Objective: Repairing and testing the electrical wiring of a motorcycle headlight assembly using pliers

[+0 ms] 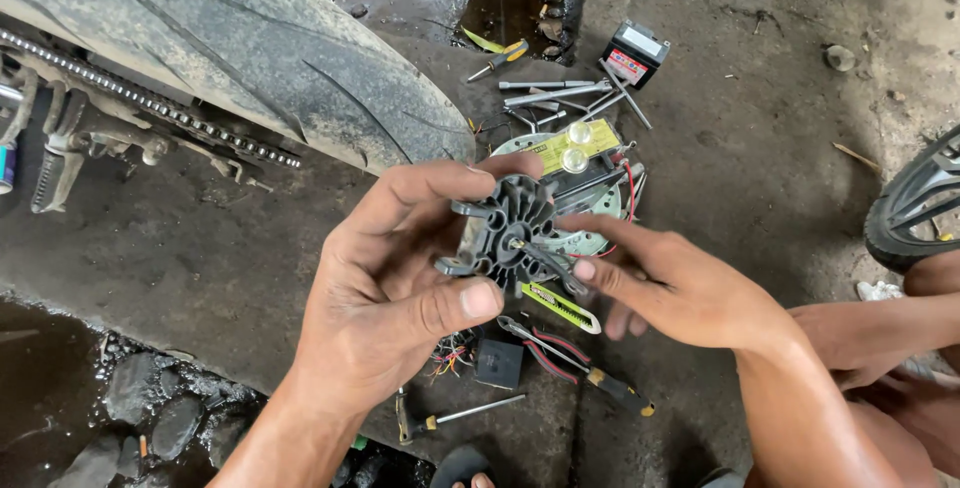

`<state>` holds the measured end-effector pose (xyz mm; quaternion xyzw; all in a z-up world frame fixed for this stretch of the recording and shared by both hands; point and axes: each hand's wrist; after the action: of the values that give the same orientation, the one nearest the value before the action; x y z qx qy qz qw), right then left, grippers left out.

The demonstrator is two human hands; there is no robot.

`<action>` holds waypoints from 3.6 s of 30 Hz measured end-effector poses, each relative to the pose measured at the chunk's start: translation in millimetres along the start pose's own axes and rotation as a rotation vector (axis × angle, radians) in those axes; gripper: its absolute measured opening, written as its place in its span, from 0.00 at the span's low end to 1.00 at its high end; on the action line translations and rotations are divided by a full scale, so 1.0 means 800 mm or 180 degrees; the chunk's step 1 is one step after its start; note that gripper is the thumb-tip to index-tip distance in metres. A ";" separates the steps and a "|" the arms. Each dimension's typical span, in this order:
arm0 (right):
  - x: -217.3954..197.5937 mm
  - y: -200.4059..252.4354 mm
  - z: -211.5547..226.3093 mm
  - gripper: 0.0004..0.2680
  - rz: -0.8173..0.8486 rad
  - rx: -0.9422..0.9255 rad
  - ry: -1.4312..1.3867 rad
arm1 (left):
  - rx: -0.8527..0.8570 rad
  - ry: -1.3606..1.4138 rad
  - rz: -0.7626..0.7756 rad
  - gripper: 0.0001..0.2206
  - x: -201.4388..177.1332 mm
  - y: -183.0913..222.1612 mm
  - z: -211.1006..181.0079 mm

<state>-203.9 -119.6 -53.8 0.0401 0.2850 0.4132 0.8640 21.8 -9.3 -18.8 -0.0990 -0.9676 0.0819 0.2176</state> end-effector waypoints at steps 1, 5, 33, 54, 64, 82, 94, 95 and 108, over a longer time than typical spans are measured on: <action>0.002 -0.002 -0.012 0.20 0.0006 0.0005 0.0001 | -0.0001 0.0005 -0.0005 0.19 0.001 0.000 0.000; 0.006 -0.009 -0.039 0.22 0.0158 -0.0494 -0.1115 | -0.0008 -0.0149 -0.0082 0.19 0.001 0.000 -0.001; 0.002 -0.002 -0.045 0.06 -0.1864 -0.1744 -0.3221 | -0.1005 -0.2633 -0.0185 0.11 -0.069 -0.028 0.066; 0.212 -0.058 -0.289 0.31 0.1155 -0.0304 0.2660 | -0.1012 -0.0974 -0.0746 0.08 -0.101 -0.006 0.099; 0.223 -0.080 -0.294 0.13 0.0319 0.0346 0.2343 | -0.1332 -0.0863 -0.1002 0.09 -0.099 -0.006 0.097; 0.123 -0.029 -0.139 0.13 -0.0104 -0.0894 -0.2253 | -0.1033 -0.1273 -0.1129 0.03 -0.084 -0.003 0.071; 0.103 -0.005 -0.060 0.16 -0.1064 -0.2048 -0.0230 | -0.1001 -0.2775 -0.1066 0.05 -0.024 -0.001 0.044; 0.103 -0.004 -0.057 0.16 -0.1152 -0.2076 -0.0110 | -0.0970 -0.2808 -0.1089 0.05 -0.023 0.000 0.044; 0.098 -0.006 -0.047 0.15 -0.0954 -0.2227 -0.0212 | -0.1284 -0.2667 -0.1151 0.08 -0.019 0.003 0.048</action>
<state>-181.1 -71.0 -122.7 -0.2859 0.1012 0.3531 0.8851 19.0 -15.0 -59.8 0.0716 -0.9700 -0.1133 -0.2027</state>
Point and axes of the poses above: each hand's wrist, its own y-axis away from the middle knuckle, its own x-axis out of the palm, z = x × y, and after that the axes turned 11 degrees about -x, right-handed
